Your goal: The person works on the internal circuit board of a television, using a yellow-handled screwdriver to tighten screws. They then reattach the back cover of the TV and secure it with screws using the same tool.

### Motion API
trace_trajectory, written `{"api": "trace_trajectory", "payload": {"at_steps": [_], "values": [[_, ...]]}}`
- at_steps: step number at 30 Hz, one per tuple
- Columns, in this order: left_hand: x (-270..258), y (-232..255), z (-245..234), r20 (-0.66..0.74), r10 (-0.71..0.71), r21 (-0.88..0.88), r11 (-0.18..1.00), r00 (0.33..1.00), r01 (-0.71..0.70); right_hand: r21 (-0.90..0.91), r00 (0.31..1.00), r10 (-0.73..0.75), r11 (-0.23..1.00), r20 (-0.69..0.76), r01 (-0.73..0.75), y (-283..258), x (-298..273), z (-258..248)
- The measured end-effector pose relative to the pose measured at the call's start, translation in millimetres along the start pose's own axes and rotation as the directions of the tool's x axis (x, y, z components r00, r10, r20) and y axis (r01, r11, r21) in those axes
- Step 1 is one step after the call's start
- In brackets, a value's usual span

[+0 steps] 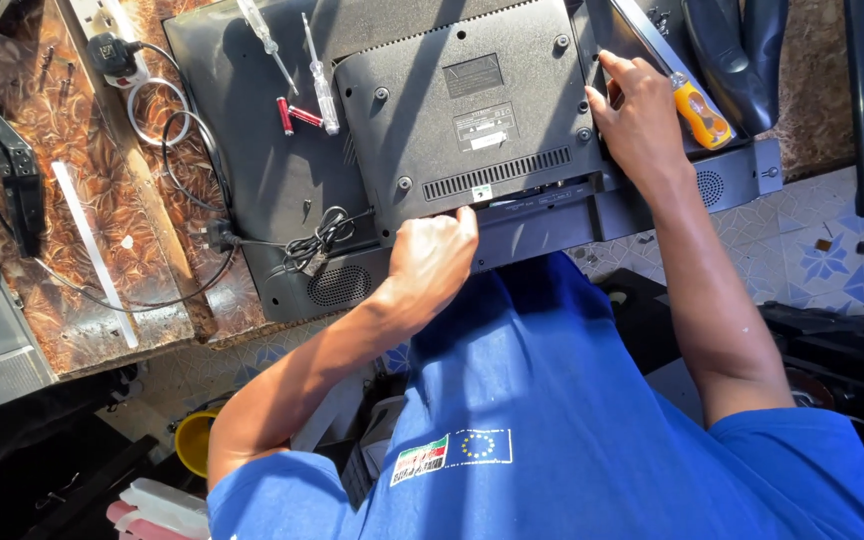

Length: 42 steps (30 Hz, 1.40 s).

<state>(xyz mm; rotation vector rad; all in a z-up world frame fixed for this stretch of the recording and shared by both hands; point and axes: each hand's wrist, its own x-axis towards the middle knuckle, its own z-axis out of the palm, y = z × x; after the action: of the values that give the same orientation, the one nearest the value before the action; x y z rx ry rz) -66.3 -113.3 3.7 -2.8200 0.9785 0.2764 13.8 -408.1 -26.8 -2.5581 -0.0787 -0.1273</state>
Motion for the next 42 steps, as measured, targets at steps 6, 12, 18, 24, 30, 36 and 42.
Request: {"api": "trace_trajectory", "payload": {"at_steps": [6, 12, 18, 24, 30, 36, 42], "values": [[-12, -5, 21, -0.032, -0.052, 0.097, 0.994, 0.998, 0.055, -0.020, 0.999, -0.005, 1.000, -0.033, 0.004, -5, -7, 4], [-18, 4, 24, -0.234, 0.007, 0.150, 0.988, 0.972, 0.029, -0.019, 1.000, -0.015, 1.000, -0.024, 0.014, 3, -4, 6], [-31, -14, -30, -0.546, 0.005, -0.228, 0.961, 0.838, -0.155, -0.084, 0.998, -0.057, 0.995, -0.027, 0.055, 1, -2, 3], [-34, -44, 4, -0.426, -0.385, -0.465, 0.870, 0.819, 0.167, -0.230, 1.000, -0.020, 0.973, -0.015, 0.016, -2, -6, 8], [-38, -46, 29, -0.364, -0.354, -0.445, 0.879, 0.862, 0.173, -0.180, 0.994, -0.043, 0.983, -0.105, 0.024, -7, -9, 10], [-37, -50, 29, -0.296, -0.326, -0.493, 0.857, 0.898, 0.149, -0.219, 0.993, -0.077, 0.974, -0.086, 0.057, -8, -6, 10], [-38, -51, 26, -0.316, -0.341, -0.496, 0.855, 0.885, 0.152, -0.161, 0.981, -0.187, 0.968, 0.053, 0.193, -10, -16, -7]]}}
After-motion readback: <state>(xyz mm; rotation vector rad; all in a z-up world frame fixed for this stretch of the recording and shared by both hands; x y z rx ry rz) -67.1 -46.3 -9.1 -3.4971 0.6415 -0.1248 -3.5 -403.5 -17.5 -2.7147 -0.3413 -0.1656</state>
